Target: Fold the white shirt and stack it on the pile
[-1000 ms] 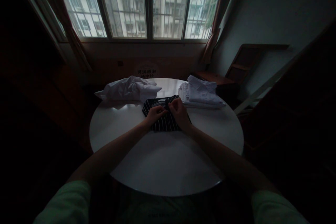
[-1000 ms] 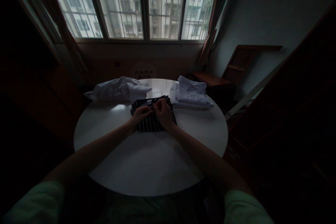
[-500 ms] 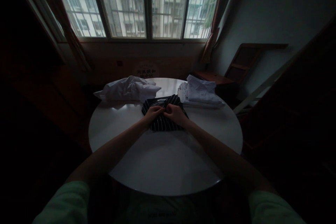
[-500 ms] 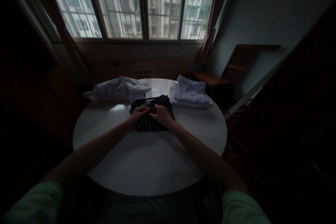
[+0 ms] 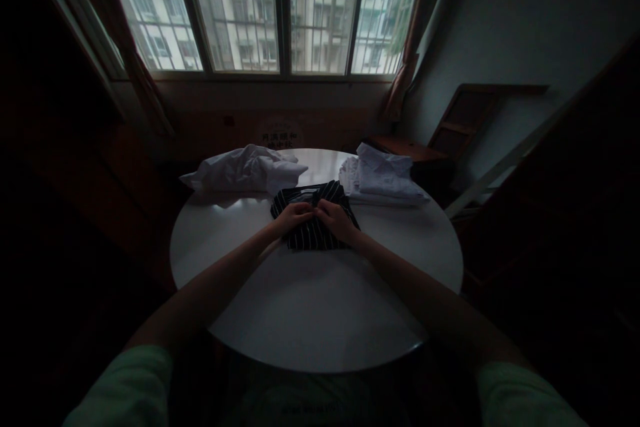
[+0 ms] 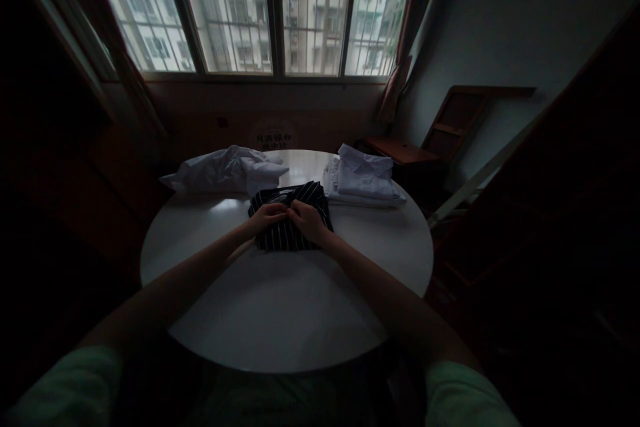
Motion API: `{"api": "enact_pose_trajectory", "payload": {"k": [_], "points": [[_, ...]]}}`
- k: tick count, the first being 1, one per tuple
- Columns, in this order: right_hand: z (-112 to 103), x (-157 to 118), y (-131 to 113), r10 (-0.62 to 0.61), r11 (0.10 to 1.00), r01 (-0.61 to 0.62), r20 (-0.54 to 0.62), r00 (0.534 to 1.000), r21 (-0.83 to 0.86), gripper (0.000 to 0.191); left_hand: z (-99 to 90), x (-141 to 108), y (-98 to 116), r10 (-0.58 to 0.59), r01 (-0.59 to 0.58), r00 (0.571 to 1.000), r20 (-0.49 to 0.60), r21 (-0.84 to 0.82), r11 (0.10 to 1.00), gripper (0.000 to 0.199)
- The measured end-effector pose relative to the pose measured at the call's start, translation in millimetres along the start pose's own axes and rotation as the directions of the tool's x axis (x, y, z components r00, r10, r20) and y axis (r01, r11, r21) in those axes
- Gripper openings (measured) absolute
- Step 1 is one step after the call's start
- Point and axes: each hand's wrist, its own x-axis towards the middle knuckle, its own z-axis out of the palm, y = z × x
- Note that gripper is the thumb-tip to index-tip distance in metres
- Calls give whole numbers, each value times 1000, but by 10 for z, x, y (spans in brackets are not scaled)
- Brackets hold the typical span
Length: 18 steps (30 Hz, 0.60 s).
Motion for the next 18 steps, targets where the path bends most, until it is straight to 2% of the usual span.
{"api": "enact_pose_trajectory", "payload": {"k": [4, 7, 11, 18], "points": [[-28, 62, 61, 52, 981, -54, 15, 999, 185, 19, 22, 13, -6, 65, -64, 998, -24, 62, 996, 14], [-51, 101, 89, 94, 961, -101, 40, 995, 257, 21, 29, 20, 1, 83, -80, 996, -28, 86, 993, 13], [-73, 111, 90, 127, 943, -138, 54, 990, 303, 25, 38, 25, 0, 82, -80, 997, -14, 118, 990, 14], [-34, 91, 126, 140, 952, -127, -26, 990, 277, 27, 68, 22, -32, 74, -72, 997, -20, 75, 995, 12]]}}
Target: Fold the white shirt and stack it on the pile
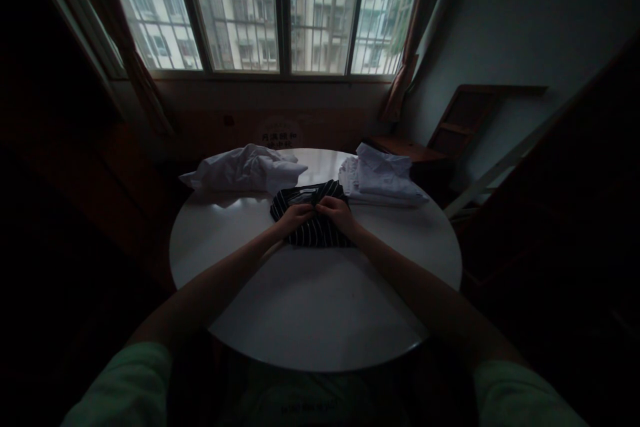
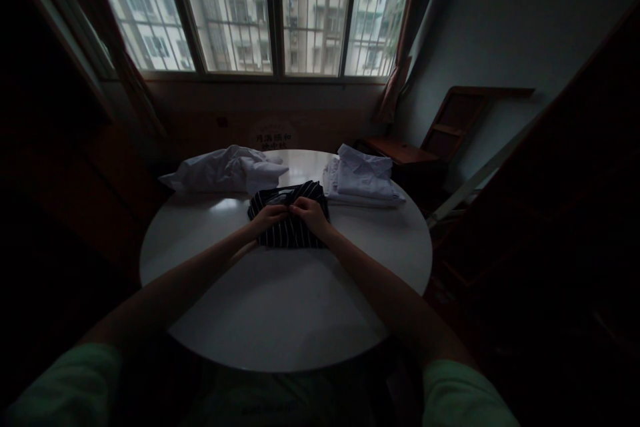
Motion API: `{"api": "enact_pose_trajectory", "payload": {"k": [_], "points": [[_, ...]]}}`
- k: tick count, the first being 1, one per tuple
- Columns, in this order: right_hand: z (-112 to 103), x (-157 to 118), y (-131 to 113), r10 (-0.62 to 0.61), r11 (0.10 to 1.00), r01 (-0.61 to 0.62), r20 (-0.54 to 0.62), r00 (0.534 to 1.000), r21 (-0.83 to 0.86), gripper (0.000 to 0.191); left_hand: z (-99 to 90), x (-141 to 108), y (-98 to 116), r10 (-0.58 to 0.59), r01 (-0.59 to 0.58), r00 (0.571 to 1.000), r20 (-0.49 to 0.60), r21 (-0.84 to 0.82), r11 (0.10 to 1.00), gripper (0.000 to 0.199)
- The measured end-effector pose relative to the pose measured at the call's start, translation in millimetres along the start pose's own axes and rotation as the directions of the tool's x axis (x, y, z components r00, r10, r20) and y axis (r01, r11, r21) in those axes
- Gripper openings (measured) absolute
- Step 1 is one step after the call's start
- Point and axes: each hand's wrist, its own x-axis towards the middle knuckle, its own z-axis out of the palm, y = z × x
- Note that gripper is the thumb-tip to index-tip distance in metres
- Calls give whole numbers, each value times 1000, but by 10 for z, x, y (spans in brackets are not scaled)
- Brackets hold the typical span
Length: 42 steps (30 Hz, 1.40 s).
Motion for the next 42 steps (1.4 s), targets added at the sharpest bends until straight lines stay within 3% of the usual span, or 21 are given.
{"api": "enact_pose_trajectory", "payload": {"k": [3, 11, 16, 20, 22, 24, 27, 30, 32, 38, 42], "points": [[-5, 16, 31, 5, 999, -6, -35, 999, -50, 23, 16, -12, 3, -23, 22, 999, -38, -47, 999, 11], [-80, 41, 80, 34, 987, -74, -261, 965, -145, 18, -4, -49, 115, -17, -6, 990, -138, -166, 986, 16], [-98, -26, -59, -85, 967, -18, -389, 918, -253, 22, -98, -20, 113, -22, -16, 951, -308, -121, 992, 21], [-130, -84, -224, -280, 916, 104, -431, 858, -388, 20, -184, -23, 182, 9, -14, 895, -447, -8, 1000, 18], [-112, -135, -297, -375, 875, 179, -395, 839, -449, 19, -194, -43, 252, 44, -15, 875, -482, 65, 998, 16], [-53, -207, -356, -412, 841, 234, -297, 861, -488, 19, -175, -75, 338, 91, -28, 856, -508, 129, 991, 15], [87, -321, -418, -380, 795, 285, -75, 922, -535, 22, -108, -140, 476, 162, -64, 824, -543, 195, 979, 15], [198, -381, -454, -353, 754, 326, 67, 933, -571, 20, -41, -209, 593, 220, -97, 809, -545, 246, 965, 15], [214, -380, -465, -359, 747, 319, 51, 932, -583, 17, -15, -246, 648, 265, -120, 795, -545, 287, 950, 16], [128, -332, -456, -440, 698, 258, -116, 891, -668, 15, -31, -283, 739, 402, -204, 688, -604, 370, 906, 18], [136, -349, -441, -466, 654, 259, -109, 878, -711, 14, -27, -295, 771, 488, -264, 690, -534, 442, 857, 20]]}}
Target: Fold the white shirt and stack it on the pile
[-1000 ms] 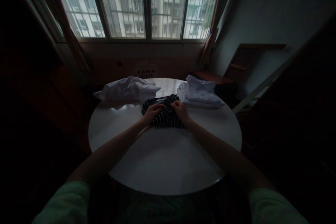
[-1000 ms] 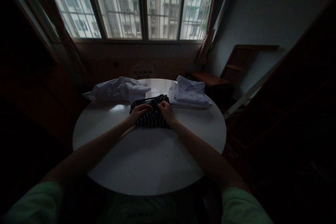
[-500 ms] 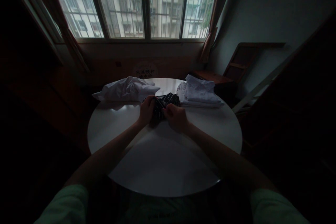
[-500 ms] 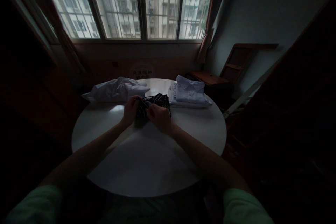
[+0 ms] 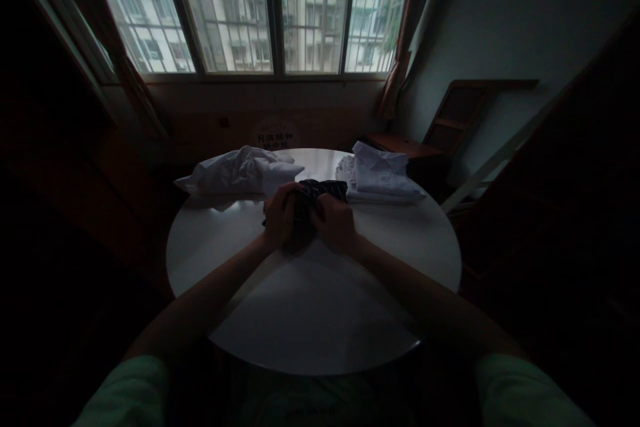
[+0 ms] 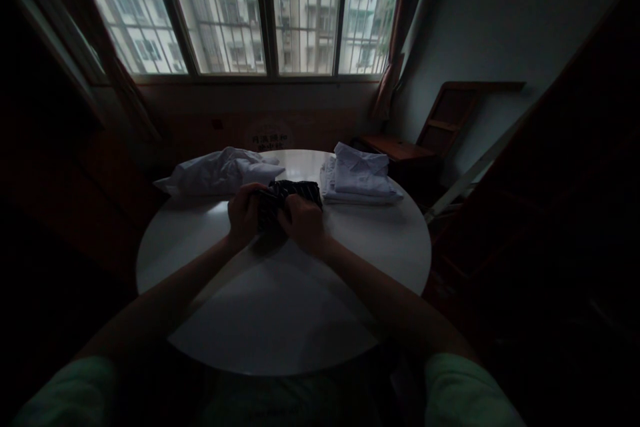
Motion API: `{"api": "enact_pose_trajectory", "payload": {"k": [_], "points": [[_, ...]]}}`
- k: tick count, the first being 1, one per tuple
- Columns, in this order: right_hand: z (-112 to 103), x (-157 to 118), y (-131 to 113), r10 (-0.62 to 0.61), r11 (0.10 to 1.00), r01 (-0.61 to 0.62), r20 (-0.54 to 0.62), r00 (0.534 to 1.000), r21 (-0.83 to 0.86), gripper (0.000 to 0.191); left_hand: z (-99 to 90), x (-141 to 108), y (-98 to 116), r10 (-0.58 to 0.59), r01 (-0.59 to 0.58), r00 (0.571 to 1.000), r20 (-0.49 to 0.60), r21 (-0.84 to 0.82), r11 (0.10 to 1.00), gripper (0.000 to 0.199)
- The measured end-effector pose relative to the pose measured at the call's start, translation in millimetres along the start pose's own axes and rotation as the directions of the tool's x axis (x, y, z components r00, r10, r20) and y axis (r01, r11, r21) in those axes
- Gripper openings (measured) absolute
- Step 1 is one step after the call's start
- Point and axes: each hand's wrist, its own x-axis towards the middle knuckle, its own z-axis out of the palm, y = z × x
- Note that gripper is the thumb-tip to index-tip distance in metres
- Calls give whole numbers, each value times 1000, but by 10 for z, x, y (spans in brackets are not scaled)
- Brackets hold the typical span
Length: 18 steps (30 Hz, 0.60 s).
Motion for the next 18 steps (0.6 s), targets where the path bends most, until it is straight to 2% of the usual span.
{"api": "enact_pose_trajectory", "payload": {"k": [3, 7, 9, 13, 16, 18], "points": [[13, -5, 4, -3, 999, 3, 4, 1000, -38, 12, 8, -25, 27, 72, -72, 996, 49, -4, 997, 22], [-1, 49, 59, -8, 994, 6, -16, 1000, -108, 8, 11, -34, 48, 71, -71, 997, 19, -2, 997, 21], [-26, 83, 90, -49, 989, 45, -28, 998, -139, 12, 3, -3, 40, 43, -43, 999, -29, 4, 999, 19], [-61, 102, 121, -201, 974, 195, -46, 978, -117, 18, -16, 120, -67, -79, 87, 989, -124, 60, 994, 14], [-31, 69, 114, -281, 959, 278, -46, 959, -53, 21, -18, 189, -197, -105, 112, 993, -61, 126, 986, 12], [10, 44, 107, -261, 965, 262, -33, 965, 1, 21, -17, 189, -244, -78, 80, 997, -18, 190, 979, 15]]}}
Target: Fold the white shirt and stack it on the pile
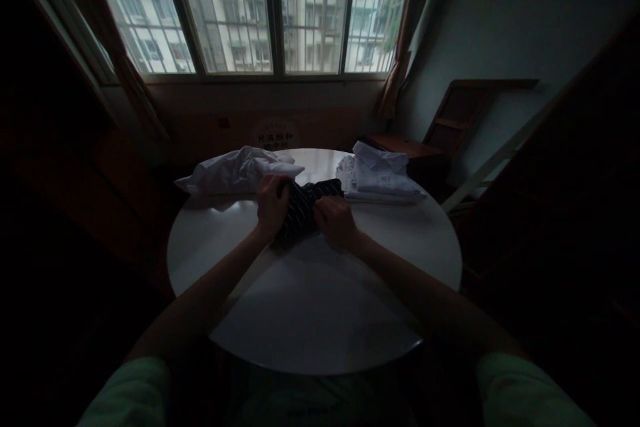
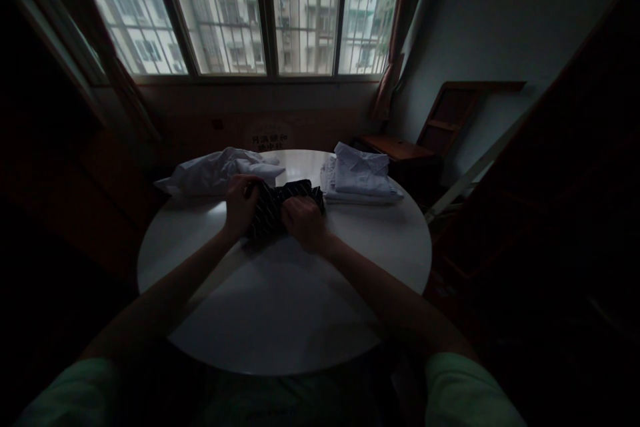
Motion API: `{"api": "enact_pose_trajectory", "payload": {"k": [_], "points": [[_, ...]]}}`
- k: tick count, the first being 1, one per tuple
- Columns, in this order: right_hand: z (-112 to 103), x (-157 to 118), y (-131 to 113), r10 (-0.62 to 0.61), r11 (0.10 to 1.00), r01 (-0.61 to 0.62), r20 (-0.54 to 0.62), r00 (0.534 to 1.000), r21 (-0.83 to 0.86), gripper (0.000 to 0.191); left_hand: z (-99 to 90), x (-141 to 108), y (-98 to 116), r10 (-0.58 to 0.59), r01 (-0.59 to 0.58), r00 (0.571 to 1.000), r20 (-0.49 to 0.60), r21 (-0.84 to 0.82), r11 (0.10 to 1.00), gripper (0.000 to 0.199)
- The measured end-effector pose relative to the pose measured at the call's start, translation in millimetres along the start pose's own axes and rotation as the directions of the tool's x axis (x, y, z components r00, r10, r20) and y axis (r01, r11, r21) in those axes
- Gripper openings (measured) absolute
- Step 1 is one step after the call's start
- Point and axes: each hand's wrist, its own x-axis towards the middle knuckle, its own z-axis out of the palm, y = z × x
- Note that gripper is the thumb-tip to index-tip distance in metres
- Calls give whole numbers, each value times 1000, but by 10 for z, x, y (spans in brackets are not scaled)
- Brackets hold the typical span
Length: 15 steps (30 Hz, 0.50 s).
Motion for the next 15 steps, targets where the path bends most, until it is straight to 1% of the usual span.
{"api": "enact_pose_trajectory", "payload": {"k": [3, 5, 7, 9, 10, 12, 15], "points": [[59, -22, 2, 115, 990, -118, 44, 992, 76, 21, -16, -63, 46, 97, -97, 995, 5, 91, 991, 21], [82, -26, 19, 201, 972, -208, 69, 977, 112, 22, -39, -127, 135, 200, -203, 979, 36, 117, 972, 21], [91, -25, 40, 275, 947, -283, 75, 959, 149, 22, -49, -192, 231, 305, -318, 946, 111, 126, 940, 19], [93, -23, 57, 326, 924, -333, 69, 943, 187, 22, -30, -246, 298, 366, -396, 908, 204, 137, 908, 16], [93, -22, 62, 341, 915, -347, 64, 938, 204, 22, -9, -269, 315, 372, -412, 896, 243, 143, 900, 16], [92, -22, 65, 357, 905, -360, 56, 932, 229, 24, 46, -303, 313, 343, -397, 893, 291, 153, 905, 17], [91, -22, 57, 361, 901, -362, 50, 931, 239, 26, 124, -330, 253, 253, -313, 920, 300, 173, 934, 19]]}}
